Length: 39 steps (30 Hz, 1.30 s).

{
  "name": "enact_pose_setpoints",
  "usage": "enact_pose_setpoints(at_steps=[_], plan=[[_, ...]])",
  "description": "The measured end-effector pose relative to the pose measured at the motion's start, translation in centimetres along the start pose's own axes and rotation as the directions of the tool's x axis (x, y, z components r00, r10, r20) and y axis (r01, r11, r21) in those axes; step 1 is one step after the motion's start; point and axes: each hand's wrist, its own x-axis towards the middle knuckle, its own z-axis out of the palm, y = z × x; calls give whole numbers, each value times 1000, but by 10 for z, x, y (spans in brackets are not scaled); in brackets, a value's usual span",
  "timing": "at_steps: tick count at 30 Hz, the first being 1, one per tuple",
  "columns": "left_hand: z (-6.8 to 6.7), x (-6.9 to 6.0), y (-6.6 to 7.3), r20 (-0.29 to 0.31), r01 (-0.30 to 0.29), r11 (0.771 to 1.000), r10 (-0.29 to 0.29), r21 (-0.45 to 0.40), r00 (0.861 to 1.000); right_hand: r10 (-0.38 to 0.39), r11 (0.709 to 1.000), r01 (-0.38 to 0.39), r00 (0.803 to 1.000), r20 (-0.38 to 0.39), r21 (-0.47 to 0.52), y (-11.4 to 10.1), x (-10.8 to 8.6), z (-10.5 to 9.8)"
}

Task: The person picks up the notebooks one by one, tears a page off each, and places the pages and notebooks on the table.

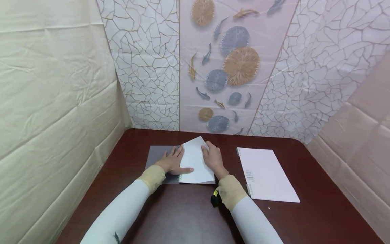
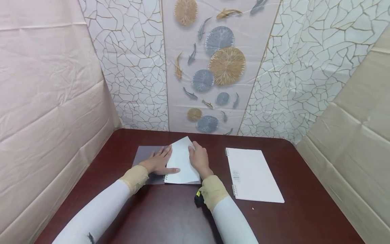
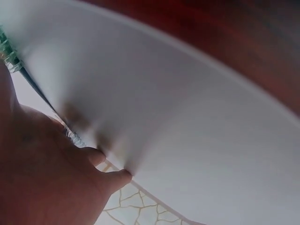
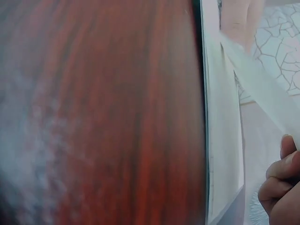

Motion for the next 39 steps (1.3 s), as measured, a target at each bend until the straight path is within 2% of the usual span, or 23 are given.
enact_pose_setpoints(at_steps=[3,9,11,18,22,28,35,38,39], plan=[[4,5,-7,-9,-15,999,14,-29,1000,28,1000,-28,1000,-4,8,0,-1,1],[-12,-16,8,16,-5,1000,5,-14,1000,105,994,-106,994,14,35,9,-6,3],[-13,-17,9,19,-5,1000,5,-8,1000,109,993,-110,994,25,41,12,-7,3],[-6,-10,4,23,-12,998,13,-54,1000,77,994,-80,996,42,77,17,-11,1],[-3,-6,1,19,-17,999,18,-47,1000,68,993,-72,997,42,96,17,-12,-1],[-11,-12,7,35,-11,1000,11,-20,999,72,990,-79,995,65,119,20,-12,-3],[0,0,-3,17,-5,998,7,-66,1000,74,987,-86,993,93,134,22,-10,-6],[2,4,-6,31,4,998,-2,-59,1000,80,985,-94,992,99,144,23,-10,-7],[5,9,-10,37,6,999,-4,-50,999,84,984,-98,991,100,149,24,-10,-8]])
